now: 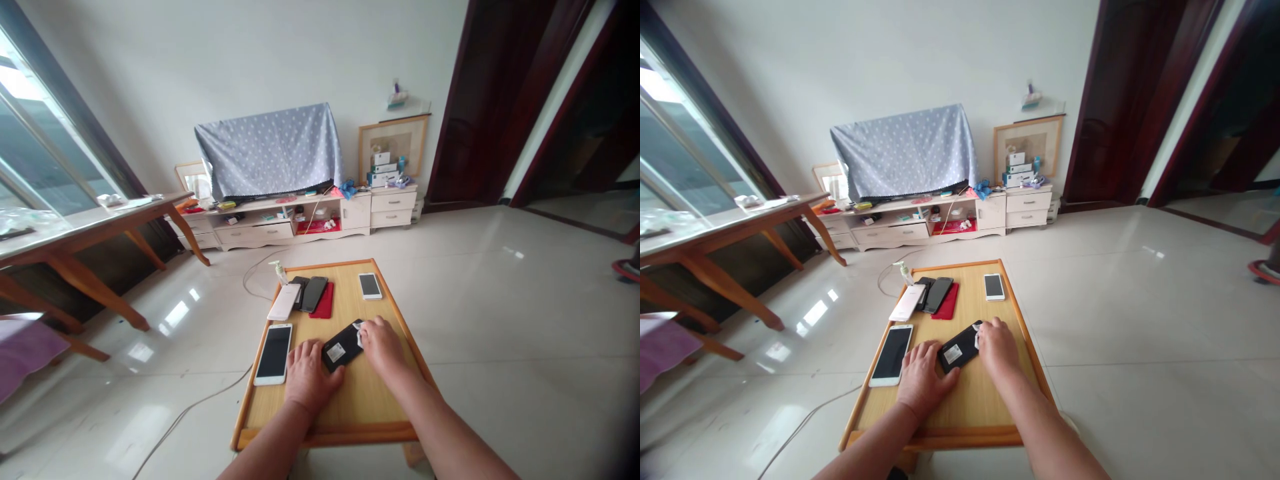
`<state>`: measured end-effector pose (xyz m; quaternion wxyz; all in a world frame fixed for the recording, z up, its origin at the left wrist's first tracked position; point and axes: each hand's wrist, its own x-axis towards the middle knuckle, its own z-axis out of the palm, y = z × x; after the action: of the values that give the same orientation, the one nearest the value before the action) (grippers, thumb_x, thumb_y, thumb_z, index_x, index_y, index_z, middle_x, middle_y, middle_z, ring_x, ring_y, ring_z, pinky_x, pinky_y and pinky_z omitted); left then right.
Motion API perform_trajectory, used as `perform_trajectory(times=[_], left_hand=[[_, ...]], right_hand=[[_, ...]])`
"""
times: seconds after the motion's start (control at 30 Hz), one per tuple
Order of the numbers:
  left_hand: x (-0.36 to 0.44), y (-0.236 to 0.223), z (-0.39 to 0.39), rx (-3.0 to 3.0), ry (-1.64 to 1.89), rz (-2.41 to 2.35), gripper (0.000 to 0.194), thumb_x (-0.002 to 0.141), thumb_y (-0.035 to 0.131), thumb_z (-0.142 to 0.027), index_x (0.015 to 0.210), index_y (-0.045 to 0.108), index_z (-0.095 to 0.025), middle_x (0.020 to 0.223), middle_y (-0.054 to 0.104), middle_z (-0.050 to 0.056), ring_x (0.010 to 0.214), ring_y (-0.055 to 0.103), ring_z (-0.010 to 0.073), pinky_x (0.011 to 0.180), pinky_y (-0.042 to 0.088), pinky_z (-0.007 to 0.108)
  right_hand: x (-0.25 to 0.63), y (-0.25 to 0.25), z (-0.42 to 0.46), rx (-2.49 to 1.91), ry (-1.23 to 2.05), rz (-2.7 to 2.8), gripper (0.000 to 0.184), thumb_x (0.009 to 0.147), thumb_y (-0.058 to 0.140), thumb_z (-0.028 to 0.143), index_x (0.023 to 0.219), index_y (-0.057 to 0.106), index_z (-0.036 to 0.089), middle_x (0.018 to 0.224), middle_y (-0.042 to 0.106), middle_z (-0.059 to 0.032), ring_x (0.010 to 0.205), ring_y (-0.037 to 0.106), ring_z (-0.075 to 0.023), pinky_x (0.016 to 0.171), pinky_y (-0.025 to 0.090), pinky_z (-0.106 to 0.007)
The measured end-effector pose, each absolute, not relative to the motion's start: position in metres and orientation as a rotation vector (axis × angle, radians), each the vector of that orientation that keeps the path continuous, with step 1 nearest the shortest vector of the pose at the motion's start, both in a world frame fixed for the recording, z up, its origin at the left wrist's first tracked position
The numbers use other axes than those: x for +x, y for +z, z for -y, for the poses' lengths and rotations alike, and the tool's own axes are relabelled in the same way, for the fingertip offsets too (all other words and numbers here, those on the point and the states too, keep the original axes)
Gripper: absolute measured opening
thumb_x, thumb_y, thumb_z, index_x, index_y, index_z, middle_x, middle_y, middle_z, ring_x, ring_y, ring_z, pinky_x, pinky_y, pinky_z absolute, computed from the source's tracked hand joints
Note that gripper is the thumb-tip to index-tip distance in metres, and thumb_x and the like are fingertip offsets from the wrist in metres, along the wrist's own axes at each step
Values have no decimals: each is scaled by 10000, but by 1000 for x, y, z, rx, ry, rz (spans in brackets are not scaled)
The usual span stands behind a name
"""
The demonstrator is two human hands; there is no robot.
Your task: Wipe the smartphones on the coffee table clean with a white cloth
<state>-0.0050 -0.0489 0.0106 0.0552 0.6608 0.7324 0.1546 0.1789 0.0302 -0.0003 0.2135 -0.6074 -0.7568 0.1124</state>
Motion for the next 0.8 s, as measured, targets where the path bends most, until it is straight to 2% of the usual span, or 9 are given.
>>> perform_trajectory(times=[0.1,0.27,0.5,0.7,0.8], left_hand=[[-4,13,49,1985,457,-2223,555,745,669,-530,1229,593,-270,1336,593,66,1274,477,282,1137,267,419],[-2,15,49,1991,483,-2235,477,803,609,-514,1213,614,-270,1331,595,65,1263,489,274,1127,279,414],[-7,11,49,2004,486,-2202,551,739,672,-536,1218,609,-273,1334,589,68,1265,483,287,1129,282,426],[-11,10,48,2035,505,-2165,507,779,633,-534,1225,609,-294,1322,600,58,1261,494,281,1117,296,425],[-10,11,48,2030,478,-2168,517,780,635,-538,1237,606,-297,1337,596,55,1273,490,280,1128,293,421]], right_hand=[[173,1,-28,-1675,315,2121,215,954,493,191,907,703,190,997,612,-96,911,552,-202,771,397,-285],[145,1,-1,-1321,387,2315,266,951,478,176,1036,726,221,1058,638,-89,999,544,-215,886,400,-293],[173,8,-39,-1777,281,2123,243,977,497,254,991,740,253,1017,631,-92,951,550,-223,720,385,-289],[131,4,-8,-1415,326,2273,300,996,440,259,1046,736,266,1038,645,-83,973,550,-224,777,397,-298],[128,6,-9,-1425,317,2277,297,996,448,261,1029,743,272,1031,651,-82,968,545,-226,793,391,-304]])
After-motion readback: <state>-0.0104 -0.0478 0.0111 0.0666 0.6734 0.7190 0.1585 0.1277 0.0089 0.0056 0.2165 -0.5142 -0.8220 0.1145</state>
